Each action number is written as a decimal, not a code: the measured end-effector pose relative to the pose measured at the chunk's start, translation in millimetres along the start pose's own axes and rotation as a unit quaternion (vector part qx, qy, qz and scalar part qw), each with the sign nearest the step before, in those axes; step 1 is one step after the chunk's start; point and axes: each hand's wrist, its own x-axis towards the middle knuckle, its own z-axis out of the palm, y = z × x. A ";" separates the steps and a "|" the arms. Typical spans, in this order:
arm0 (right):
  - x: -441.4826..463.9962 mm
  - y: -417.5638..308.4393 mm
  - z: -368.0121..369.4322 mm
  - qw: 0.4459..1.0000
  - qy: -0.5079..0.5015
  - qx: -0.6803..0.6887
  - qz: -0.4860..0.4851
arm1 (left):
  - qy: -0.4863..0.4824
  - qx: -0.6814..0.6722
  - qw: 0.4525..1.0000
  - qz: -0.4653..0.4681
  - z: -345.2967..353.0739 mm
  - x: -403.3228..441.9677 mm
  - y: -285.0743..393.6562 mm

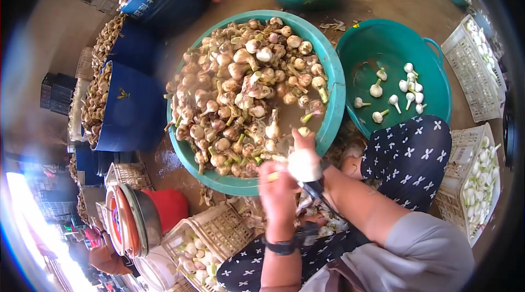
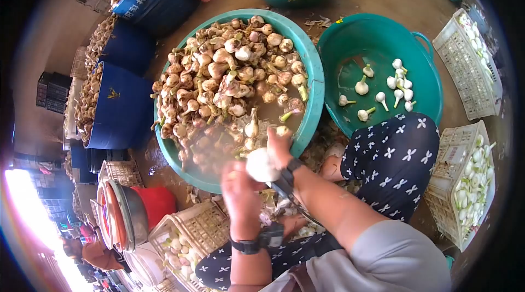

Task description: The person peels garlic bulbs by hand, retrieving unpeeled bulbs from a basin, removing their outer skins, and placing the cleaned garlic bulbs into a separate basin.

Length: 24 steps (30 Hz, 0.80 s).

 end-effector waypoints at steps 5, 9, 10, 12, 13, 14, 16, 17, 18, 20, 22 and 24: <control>48.8 6.7 -3.9 0.910 -0.410 0.013 0.060 | -0.114 0.032 0.980 0.161 18.8 19.3 26.1; 51.8 61.0 12.5 0.826 -0.392 0.072 -0.399 | 0.135 0.331 0.933 0.048 -60.2 70.7 -50.2; 5.0 -32.7 -48.6 0.839 -0.528 -0.008 -0.130 | 0.135 0.351 0.924 -0.075 -67.2 64.0 -31.2; -41.3 -74.7 -93.6 0.762 -0.528 -0.011 -0.375 | 0.142 0.330 0.931 -0.056 -87.3 65.0 -56.7; -50.1 -100.6 -119.7 0.668 -0.559 -0.107 -0.479 | 0.089 0.315 0.942 -0.066 -92.8 64.7 -56.8; -61.8 -102.3 -134.0 0.669 -0.564 -0.048 -0.482 | 0.031 0.300 0.950 -0.076 -95.3 62.4 -60.4; -69.8 -112.9 -154.9 0.677 -0.577 -0.039 -0.455 | 0.049 0.284 0.956 -0.044 -89.9 45.3 -60.4; -68.3 -114.1 -160.5 0.661 -0.574 -0.082 -0.476 | 0.062 0.272 0.960 -0.018 -88.2 38.0 -59.3; -67.5 -112.2 -165.0 0.644 -0.569 -0.127 -0.495 | 0.068 0.269 0.961 -0.013 -89.8 34.1 -61.2; -59.9 -98.6 -165.8 0.634 -0.553 -0.129 -0.524 | -0.010 0.175 0.984 -0.011 -94.9 32.0 -70.5; -55.1 -92.0 -160.1 0.648 -0.623 -0.120 -0.422 | -0.039 0.137 0.990 0.021 -100.6 35.3 -91.4; -46.3 -85.3 -153.5 0.630 -0.688 -0.032 -0.358 | -0.073 0.244 0.937 0.238 -109.9 39.9 -105.7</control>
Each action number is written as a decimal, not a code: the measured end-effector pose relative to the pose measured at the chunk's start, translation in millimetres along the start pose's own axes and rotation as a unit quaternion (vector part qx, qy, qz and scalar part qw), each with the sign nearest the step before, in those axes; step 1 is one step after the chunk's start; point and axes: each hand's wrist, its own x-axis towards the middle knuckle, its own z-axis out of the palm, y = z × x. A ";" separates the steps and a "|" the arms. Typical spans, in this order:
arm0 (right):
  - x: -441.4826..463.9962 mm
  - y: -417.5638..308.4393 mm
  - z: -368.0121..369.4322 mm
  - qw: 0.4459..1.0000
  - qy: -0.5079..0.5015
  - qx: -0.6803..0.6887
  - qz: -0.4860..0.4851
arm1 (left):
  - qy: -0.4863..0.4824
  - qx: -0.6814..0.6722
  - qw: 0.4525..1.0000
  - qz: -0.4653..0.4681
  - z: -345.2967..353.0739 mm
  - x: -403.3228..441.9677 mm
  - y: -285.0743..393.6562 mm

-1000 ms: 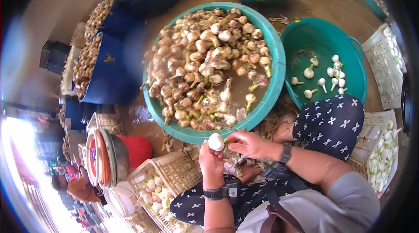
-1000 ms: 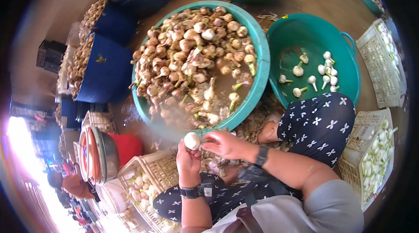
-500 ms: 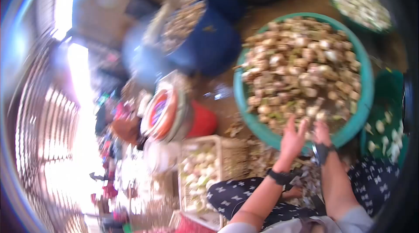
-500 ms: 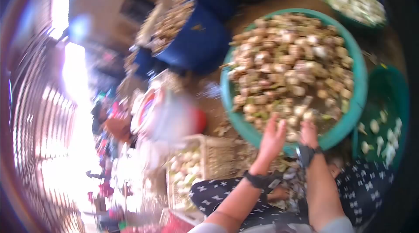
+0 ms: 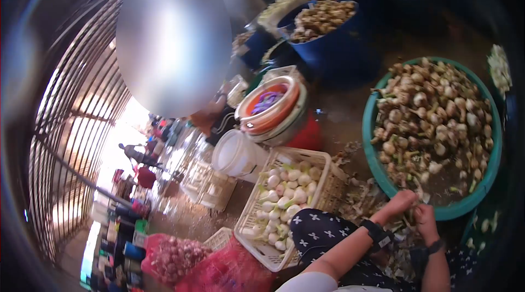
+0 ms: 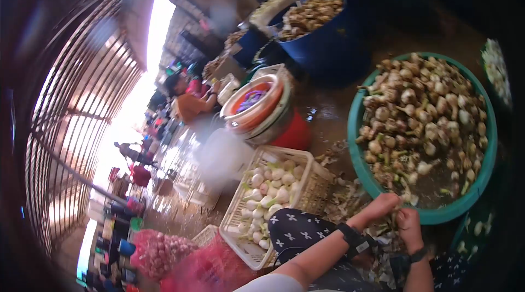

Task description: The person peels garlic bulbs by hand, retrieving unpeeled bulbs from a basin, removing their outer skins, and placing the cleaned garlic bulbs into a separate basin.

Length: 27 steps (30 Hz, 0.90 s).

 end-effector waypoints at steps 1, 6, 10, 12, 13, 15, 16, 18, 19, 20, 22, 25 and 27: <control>0.6 -15.3 0.1 1.000 -0.004 -0.020 -0.009 | -0.004 -0.009 1.000 -0.008 1.1 -1.0 -5.0; -5.4 -35.2 11.0 0.998 -0.002 -0.055 -0.031 | -0.002 -0.189 0.965 -0.179 -17.5 -7.8 25.7; -8.8 -27.9 20.6 0.961 -0.067 0.250 0.094 | -0.020 -0.305 0.937 -0.168 -17.3 -19.7 30.5; -13.1 -28.1 24.3 0.887 0.081 0.332 0.310 | -0.018 -0.330 0.933 -0.144 -11.7 -23.6 27.1; -12.8 -34.8 16.4 0.901 0.027 0.336 0.272 | -0.007 -0.286 0.948 -0.139 -14.8 -25.6 32.3; -5.8 -25.9 9.1 0.955 -0.025 0.245 0.164 | -0.014 -0.172 0.980 -0.095 -24.1 -29.9 44.1; -3.4 -20.0 5.5 0.984 -0.083 0.146 0.054 | -0.022 -0.178 0.979 -0.094 -30.5 -32.4 60.3; -1.7 -15.7 -1.2 0.988 -0.087 0.124 0.038 | -0.095 0.026 0.993 -0.062 -35.9 -34.0 94.7; -4.1 -15.6 -1.5 0.959 -0.017 0.228 0.166 | -0.016 0.151 0.988 0.035 -21.8 -42.1 93.3; -7.6 -17.0 -1.8 0.898 0.058 0.327 0.288 | -0.025 0.140 0.989 0.040 -18.5 -40.9 91.2; -3.5 -40.5 -6.7 0.877 0.023 0.390 0.280 | 0.083 0.322 0.913 0.237 -9.0 -38.7 80.2; -7.7 -57.1 -1.3 0.825 0.095 0.513 0.218 | 0.183 0.243 0.945 0.121 10.4 -35.0 44.0; -27.2 -56.8 -4.3 0.914 0.076 0.368 0.154 | 0.210 -0.342 0.887 -0.228 0.9 -26.4 80.4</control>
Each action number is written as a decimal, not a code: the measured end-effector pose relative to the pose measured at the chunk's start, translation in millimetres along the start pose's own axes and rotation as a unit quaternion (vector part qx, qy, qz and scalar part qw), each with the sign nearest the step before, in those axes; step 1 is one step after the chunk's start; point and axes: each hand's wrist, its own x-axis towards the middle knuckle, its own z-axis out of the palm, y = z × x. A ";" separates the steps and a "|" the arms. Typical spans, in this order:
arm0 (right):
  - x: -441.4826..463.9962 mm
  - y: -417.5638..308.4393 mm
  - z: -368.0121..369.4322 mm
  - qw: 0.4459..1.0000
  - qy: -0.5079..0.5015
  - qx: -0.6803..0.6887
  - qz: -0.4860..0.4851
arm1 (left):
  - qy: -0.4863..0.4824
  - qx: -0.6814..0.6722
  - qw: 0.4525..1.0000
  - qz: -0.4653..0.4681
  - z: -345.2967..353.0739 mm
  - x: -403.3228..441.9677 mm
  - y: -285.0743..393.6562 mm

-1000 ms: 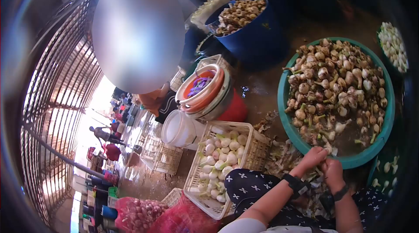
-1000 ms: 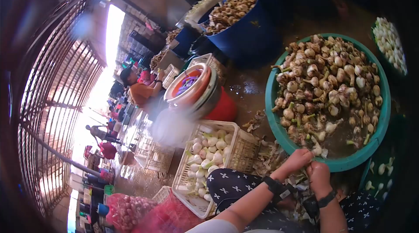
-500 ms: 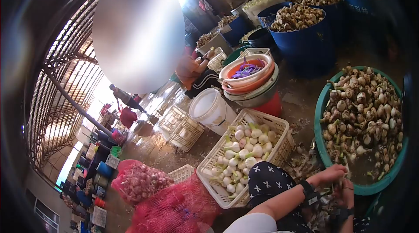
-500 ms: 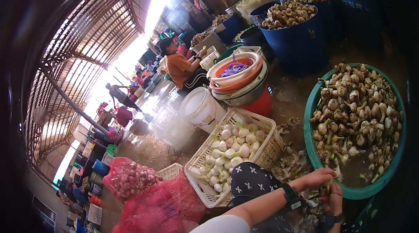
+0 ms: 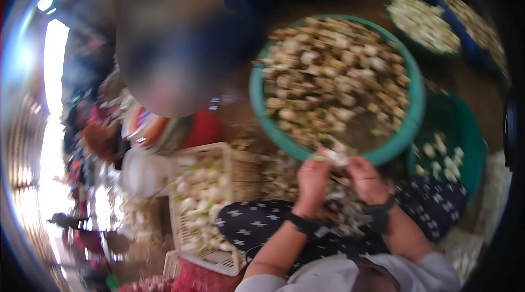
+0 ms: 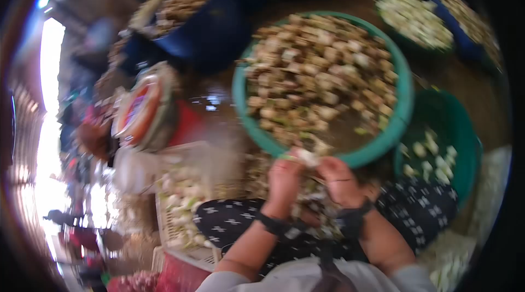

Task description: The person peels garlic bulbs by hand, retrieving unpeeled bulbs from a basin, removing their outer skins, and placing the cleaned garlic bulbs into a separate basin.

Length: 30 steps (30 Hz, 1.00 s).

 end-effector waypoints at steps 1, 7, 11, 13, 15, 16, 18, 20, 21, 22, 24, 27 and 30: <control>-10.8 -3.4 -2.9 0.992 -0.053 -0.110 -0.028 | -0.072 -0.258 0.962 -0.052 -21.8 20.8 -38.8; -31.9 -57.4 -27.5 0.968 0.070 0.088 -0.223 | 0.049 -0.385 0.883 -0.263 -20.7 15.7 -12.6; -18.7 -61.8 -60.6 0.964 -0.070 -0.220 -0.131 | 0.091 -0.348 0.908 -0.217 -21.5 22.6 -8.0; -10.1 -13.7 -67.5 0.791 -0.118 -0.589 -0.118 | 0.173 -0.210 0.956 -0.106 -14.9 33.2 -16.0; 18.8 29.1 -75.7 0.737 0.014 -0.603 -0.306 | 0.168 -0.153 0.970 -0.081 44.3 15.0 20.6; 42.1 36.1 -85.9 0.830 0.067 -0.496 -0.247 | 0.075 -0.031 0.997 -0.007 55.4 7.2 17.5; 77.1 20.1 -96.4 0.909 0.135 -0.371 -0.130 | 0.008 -0.012 1.000 -0.014 84.2 -2.2 20.6; 98.8 -2.7 -106.0 0.962 0.112 -0.243 -0.048 | 0.027 -0.001 0.999 0.032 109.1 2.0 34.2; 83.9 -30.4 -88.4 0.993 0.116 -0.034 -0.005 | 0.068 0.053 0.989 0.120 101.7 21.7 18.1; 75.2 -44.9 -75.8 0.990 0.127 -0.049 -0.047 | 0.091 -0.011 0.993 0.070 98.0 29.8 24.0; 57.2 -56.1 -58.6 0.976 0.107 -0.126 -0.142 | 0.140 -0.061 0.988 0.030 85.2 46.0 25.9; 32.2 -60.6 -20.9 0.928 0.102 -0.293 -0.207 | 0.178 0.010 0.980 0.092 72.6 48.4 11.6; 34.6 -55.9 -5.9 0.937 0.155 -0.244 -0.199 | 0.166 0.212 0.926 0.264 53.8 44.8 3.6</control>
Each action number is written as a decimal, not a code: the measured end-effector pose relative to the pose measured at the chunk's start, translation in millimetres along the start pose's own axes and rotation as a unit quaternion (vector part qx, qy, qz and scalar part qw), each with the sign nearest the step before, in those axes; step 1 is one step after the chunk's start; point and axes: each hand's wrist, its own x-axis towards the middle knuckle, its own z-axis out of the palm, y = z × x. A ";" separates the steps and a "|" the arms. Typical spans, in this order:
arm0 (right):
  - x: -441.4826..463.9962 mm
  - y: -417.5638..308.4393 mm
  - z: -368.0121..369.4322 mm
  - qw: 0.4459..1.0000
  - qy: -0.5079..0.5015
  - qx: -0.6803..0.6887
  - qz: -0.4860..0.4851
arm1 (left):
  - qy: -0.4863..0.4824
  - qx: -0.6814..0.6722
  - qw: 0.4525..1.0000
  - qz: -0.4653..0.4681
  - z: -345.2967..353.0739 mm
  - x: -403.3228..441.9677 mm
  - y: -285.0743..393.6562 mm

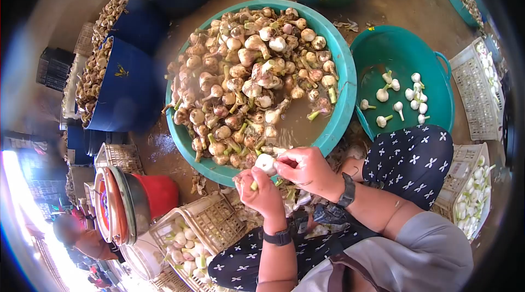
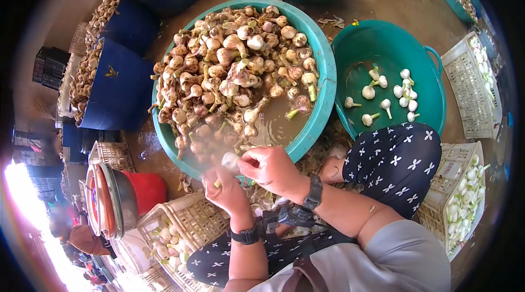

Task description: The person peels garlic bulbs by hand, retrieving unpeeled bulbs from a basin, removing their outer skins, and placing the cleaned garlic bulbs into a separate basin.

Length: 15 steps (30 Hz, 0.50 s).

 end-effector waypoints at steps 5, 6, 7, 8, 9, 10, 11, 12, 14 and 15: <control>-2.1 2.1 -4.5 0.994 -0.068 -0.080 -0.019 | -0.061 0.223 0.925 0.303 -24.7 0.0 -14.7; -2.0 6.9 -3.4 0.995 -0.064 -0.080 -0.017 | -0.061 0.223 0.924 0.306 -23.8 -3.4 -7.6; -4.6 18.2 -4.1 0.995 -0.062 -0.078 -0.020 | -0.034 0.033 0.998 0.034 -22.3 -8.7 3.4; -10.3 36.4 -7.1 0.980 -0.111 -0.164 0.017 | -0.006 -0.158 0.957 -0.242 -21.9 -11.2 11.1; -15.3 53.9 -8.7 0.955 -0.157 -0.247 0.054 | -0.010 -0.158 0.959 -0.237 -23.6 -8.8 14.3; -22.8 68.5 -8.9 0.956 -0.150 -0.246 0.052 | 0.030 -0.207 0.935 -0.285 -25.2 -4.7 16.6; -33.1 83.5 -9.1 0.970 -0.144 -0.191 0.044 | 0.067 -0.255 0.905 -0.334 -25.3 -1.8 17.4; -36.6 98.7 -10.7 0.981 -0.133 -0.137 0.040 | 0.024 -0.211 0.926 -0.312 -26.2 -1.7 10.2; -18.8 137.3 -8.7 0.994 -0.046 0.072 0.068 | -0.104 -0.196 0.945 -0.240 -3.3 -15.2 22.0; -7.0 149.9 -7.3 0.957 0.024 0.278 0.078 | -0.210 -0.184 0.947 -0.159 8.8 -24.2 33.8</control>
